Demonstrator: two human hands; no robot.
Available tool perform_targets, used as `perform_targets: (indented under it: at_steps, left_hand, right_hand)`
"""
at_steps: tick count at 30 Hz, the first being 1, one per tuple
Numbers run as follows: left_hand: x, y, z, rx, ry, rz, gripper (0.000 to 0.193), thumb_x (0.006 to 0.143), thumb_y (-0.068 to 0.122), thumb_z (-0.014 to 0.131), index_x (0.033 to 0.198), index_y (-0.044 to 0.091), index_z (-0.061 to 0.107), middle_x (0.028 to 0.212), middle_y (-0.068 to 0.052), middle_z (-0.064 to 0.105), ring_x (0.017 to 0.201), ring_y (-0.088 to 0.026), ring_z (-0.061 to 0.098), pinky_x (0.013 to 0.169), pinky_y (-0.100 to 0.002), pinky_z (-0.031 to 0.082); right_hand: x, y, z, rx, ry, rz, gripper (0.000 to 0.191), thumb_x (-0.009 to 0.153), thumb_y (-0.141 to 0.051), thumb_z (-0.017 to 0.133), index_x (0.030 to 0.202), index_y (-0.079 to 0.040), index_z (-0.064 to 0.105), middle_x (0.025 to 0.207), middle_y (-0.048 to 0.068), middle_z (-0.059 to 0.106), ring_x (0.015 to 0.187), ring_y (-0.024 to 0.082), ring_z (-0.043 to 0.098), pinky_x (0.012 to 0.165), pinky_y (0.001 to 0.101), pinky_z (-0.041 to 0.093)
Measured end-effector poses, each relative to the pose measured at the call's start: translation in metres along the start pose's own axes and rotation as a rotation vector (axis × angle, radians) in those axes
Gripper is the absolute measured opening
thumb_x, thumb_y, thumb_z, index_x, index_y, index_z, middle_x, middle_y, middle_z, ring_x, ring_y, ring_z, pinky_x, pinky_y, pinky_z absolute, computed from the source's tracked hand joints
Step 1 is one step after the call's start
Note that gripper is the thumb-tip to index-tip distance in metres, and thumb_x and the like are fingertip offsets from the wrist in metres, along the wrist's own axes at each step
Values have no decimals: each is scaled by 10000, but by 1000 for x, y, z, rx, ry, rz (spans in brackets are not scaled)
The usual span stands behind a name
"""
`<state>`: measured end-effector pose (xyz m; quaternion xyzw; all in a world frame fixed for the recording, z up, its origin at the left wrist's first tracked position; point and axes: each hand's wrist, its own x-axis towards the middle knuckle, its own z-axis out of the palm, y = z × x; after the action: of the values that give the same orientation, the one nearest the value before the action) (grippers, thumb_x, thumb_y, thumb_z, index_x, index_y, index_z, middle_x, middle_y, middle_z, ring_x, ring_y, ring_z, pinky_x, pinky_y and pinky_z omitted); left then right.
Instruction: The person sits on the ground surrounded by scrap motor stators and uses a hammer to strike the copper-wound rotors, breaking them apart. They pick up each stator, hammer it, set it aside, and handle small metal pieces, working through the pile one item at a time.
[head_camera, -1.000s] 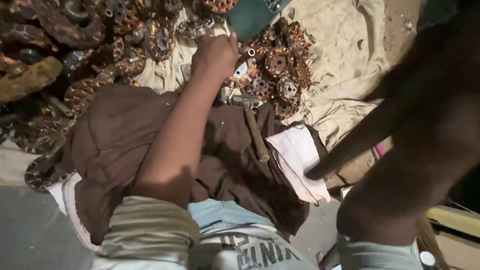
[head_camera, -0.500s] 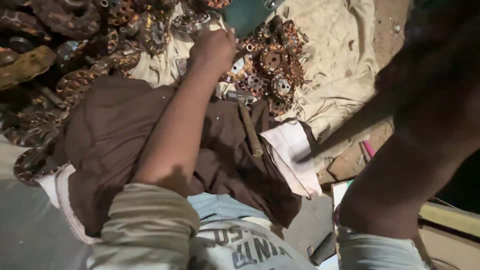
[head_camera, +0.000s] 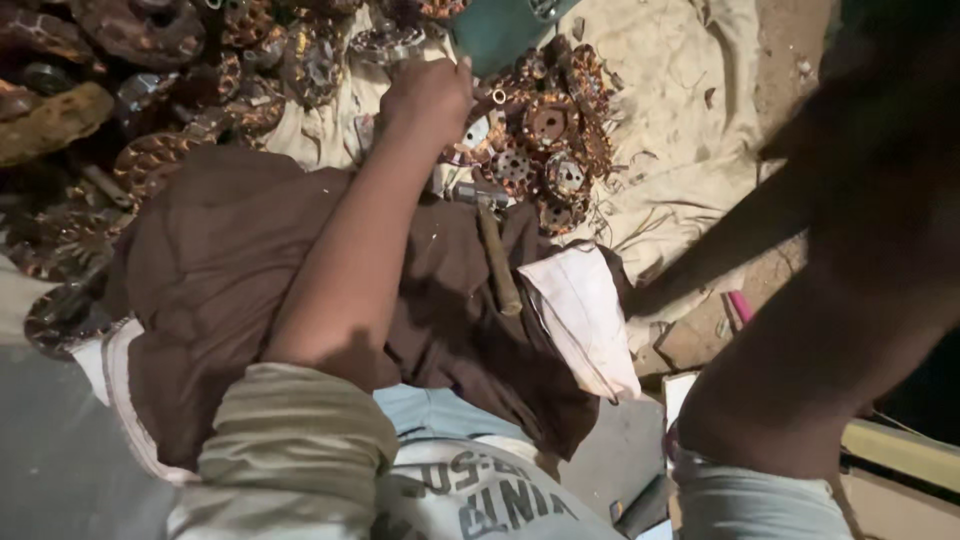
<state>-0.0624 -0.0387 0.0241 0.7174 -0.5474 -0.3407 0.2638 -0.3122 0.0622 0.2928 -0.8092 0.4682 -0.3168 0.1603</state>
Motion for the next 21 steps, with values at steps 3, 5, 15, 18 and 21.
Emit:
perform_targets:
  at_steps: [3,5,15,18,21]
  left_hand:
    - [5,-5,10,24,5,37,571,1069,457,342,1057,56,748,1195,-234,681,1137,-428,624,953,-550,512]
    - [13,-6,12,9,-6,2,567,1056,481,351,1059,68,740,1199,-238,668,1110,-445,621,949,-560,500]
    - [-6,-7,5,4,101,126,559,1065,416,371,958,23,754,1065,-289,693,997,-458,666,869,-562,540]
    - [-4,-4,5,24,57,59,551,1067,417,359,1005,23,739,1118,-280,681,1006,-452,671,847,-558,553]
    - [1,3,-1,8,-25,-75,545,1034,486,375,1074,78,734,1163,-248,686,1076,-442,652,930,-549,531]
  right_hand:
    - [5,-28,35,-623,-19,-91,281,1165,-277,480,1372,-97,539,1192,121,691,962,210,731,758,343,601]
    - [15,-37,87,-44,-84,573,566,1083,-316,490,1581,-126,300,1037,190,634,716,242,630,566,387,586]
    - [-4,83,-5,52,-28,-156,440,1220,-379,345,1376,-40,577,1045,129,643,818,203,592,687,302,459]
    - [-9,83,41,-329,44,-137,491,1173,-350,347,1447,42,456,1248,237,562,1114,327,577,975,402,470]
    - [-7,45,110,1,-437,246,702,1094,-241,566,1611,43,186,1658,298,290,1558,375,288,1261,421,235]
